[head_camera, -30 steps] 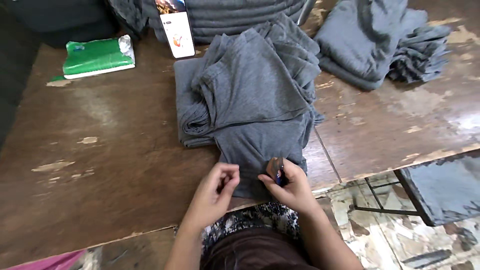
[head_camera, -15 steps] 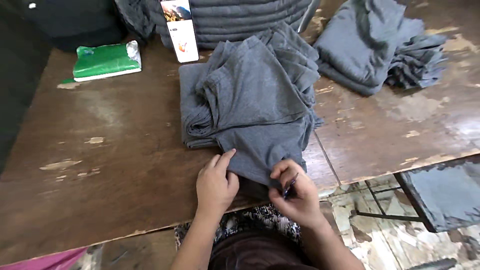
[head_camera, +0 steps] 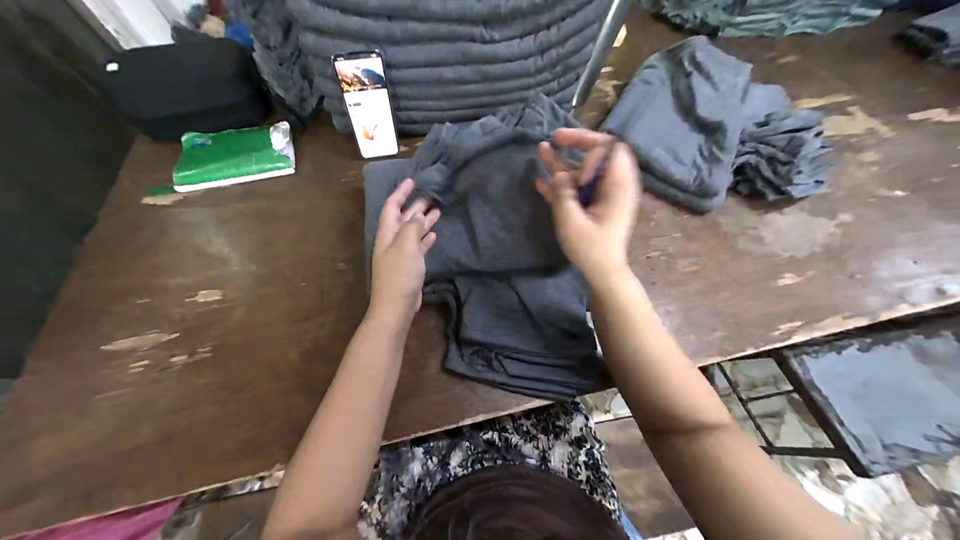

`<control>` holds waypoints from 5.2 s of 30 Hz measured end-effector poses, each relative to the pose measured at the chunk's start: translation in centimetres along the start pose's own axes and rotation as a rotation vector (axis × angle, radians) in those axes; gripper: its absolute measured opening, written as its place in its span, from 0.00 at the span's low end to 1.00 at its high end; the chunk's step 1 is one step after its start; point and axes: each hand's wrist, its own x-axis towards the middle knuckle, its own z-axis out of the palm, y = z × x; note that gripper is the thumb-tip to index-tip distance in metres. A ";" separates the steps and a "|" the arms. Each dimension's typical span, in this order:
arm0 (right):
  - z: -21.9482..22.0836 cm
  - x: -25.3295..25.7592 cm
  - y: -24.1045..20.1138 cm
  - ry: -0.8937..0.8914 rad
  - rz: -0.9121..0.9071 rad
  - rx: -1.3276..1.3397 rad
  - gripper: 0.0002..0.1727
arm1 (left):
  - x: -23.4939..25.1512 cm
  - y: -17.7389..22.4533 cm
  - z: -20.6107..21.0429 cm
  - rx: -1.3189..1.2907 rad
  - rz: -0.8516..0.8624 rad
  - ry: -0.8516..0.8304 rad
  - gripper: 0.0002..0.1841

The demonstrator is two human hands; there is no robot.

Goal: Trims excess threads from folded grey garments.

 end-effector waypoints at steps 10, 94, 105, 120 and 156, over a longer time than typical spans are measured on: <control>-2.6 -5.8 -1.4 -0.475 0.027 -0.009 0.13 | -6.7 -3.6 -0.8 0.921 0.363 -0.452 0.21; 0.1 -15.4 -7.0 -0.517 0.131 -0.381 0.27 | -12.5 -9.4 -1.1 -0.283 0.161 0.014 0.05; 0.5 -15.4 -6.9 -0.525 0.106 -0.398 0.27 | -12.5 -9.6 -1.2 -0.288 0.180 -0.009 0.05; 0.1 -12.3 -6.8 -0.362 0.198 -0.259 0.25 | -12.5 -9.5 -0.7 -0.165 0.308 -0.035 0.05; -3.0 -15.0 -5.1 -0.809 0.143 -0.493 0.35 | -11.7 -6.4 -5.4 0.315 0.341 -0.342 0.04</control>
